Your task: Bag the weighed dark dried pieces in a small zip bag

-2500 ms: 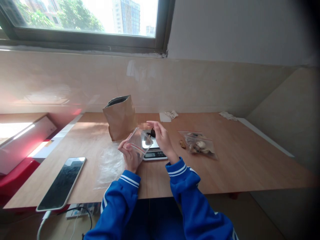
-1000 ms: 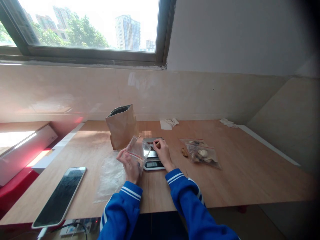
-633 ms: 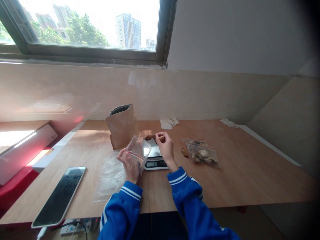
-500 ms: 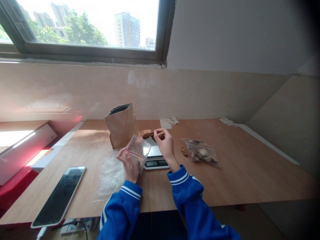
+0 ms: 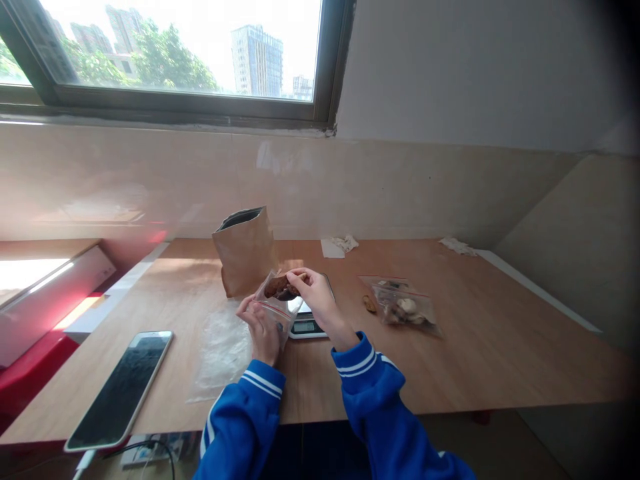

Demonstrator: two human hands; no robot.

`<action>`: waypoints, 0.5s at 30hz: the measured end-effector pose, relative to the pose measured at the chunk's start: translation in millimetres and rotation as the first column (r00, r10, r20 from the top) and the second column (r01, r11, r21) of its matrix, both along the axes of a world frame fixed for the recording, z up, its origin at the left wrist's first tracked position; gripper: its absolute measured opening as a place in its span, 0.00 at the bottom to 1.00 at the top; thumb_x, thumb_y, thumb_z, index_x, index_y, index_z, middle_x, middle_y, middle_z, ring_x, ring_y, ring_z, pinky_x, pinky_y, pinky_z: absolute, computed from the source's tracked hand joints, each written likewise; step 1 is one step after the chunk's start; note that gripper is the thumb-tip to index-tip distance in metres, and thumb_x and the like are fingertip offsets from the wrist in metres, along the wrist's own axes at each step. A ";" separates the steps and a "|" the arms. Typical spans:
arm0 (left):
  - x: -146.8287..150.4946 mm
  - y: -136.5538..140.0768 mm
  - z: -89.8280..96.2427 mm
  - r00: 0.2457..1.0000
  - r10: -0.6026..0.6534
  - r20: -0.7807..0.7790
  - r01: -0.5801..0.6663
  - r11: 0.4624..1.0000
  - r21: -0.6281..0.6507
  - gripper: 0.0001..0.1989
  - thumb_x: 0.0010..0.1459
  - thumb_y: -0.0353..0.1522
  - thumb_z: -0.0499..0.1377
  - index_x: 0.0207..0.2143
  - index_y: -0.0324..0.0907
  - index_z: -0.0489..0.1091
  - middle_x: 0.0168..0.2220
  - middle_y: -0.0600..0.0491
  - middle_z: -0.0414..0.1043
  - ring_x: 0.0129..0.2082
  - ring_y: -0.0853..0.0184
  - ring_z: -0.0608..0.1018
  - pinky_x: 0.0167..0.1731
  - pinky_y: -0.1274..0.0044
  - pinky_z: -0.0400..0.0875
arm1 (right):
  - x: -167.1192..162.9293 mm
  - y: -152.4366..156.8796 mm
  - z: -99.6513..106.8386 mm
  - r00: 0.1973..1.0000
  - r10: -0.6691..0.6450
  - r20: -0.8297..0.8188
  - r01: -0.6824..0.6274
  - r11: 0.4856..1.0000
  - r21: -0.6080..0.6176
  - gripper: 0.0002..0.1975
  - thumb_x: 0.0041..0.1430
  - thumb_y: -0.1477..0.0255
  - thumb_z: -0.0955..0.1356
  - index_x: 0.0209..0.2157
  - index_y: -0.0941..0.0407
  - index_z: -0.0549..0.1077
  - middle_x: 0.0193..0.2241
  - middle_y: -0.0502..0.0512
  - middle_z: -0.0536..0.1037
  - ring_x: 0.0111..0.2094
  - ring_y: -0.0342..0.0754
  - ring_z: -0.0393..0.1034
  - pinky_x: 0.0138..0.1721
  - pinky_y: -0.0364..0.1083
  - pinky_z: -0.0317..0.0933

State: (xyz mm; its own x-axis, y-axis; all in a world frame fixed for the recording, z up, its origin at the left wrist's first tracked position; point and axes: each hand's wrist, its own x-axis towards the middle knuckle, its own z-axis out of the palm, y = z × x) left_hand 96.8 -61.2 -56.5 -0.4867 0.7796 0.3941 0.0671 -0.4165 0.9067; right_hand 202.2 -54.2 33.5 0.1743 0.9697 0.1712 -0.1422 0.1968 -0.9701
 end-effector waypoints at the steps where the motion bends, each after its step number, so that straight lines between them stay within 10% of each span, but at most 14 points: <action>1: 0.2 -0.6 0.8 1.000 -0.004 -0.017 0.004 1.000 -0.009 0.20 0.64 0.46 0.44 0.47 0.40 0.55 0.47 0.41 0.67 0.45 0.59 0.73 0.48 0.58 0.66 | -1.5 0.0 -0.9 1.000 0.003 -0.007 -0.003 1.000 -0.007 0.17 0.46 0.59 0.71 0.30 0.59 0.75 0.25 0.51 0.75 0.27 0.43 0.68 0.31 0.42 0.64; 10: 0.8 0.7 -1.3 0.999 -0.037 -0.024 0.037 0.999 -0.025 0.20 0.63 0.46 0.44 0.47 0.41 0.53 0.48 0.41 0.67 0.45 0.60 0.75 0.46 0.59 0.69 | -4.3 3.3 -0.2 0.992 0.050 -0.112 -0.053 0.998 -0.022 0.18 0.46 0.59 0.71 0.31 0.59 0.73 0.27 0.52 0.75 0.29 0.44 0.70 0.35 0.46 0.67; 15: -1.3 1.0 -2.4 0.999 -0.043 0.008 0.043 0.998 -0.049 0.19 0.63 0.46 0.45 0.47 0.42 0.54 0.50 0.40 0.66 0.47 0.60 0.74 0.49 0.57 0.67 | 2.5 4.2 -2.4 0.984 -0.116 0.136 0.111 0.993 0.049 0.13 0.51 0.61 0.69 0.31 0.57 0.72 0.26 0.52 0.75 0.28 0.46 0.70 0.31 0.45 0.66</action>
State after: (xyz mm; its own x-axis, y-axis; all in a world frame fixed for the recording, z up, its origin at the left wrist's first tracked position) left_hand 95.6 -60.2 -58.9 -0.4552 0.8182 0.3511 0.0434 -0.3734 0.9266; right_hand 204.7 -49.9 31.1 0.2547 0.9367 0.2404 0.0182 0.2439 -0.9696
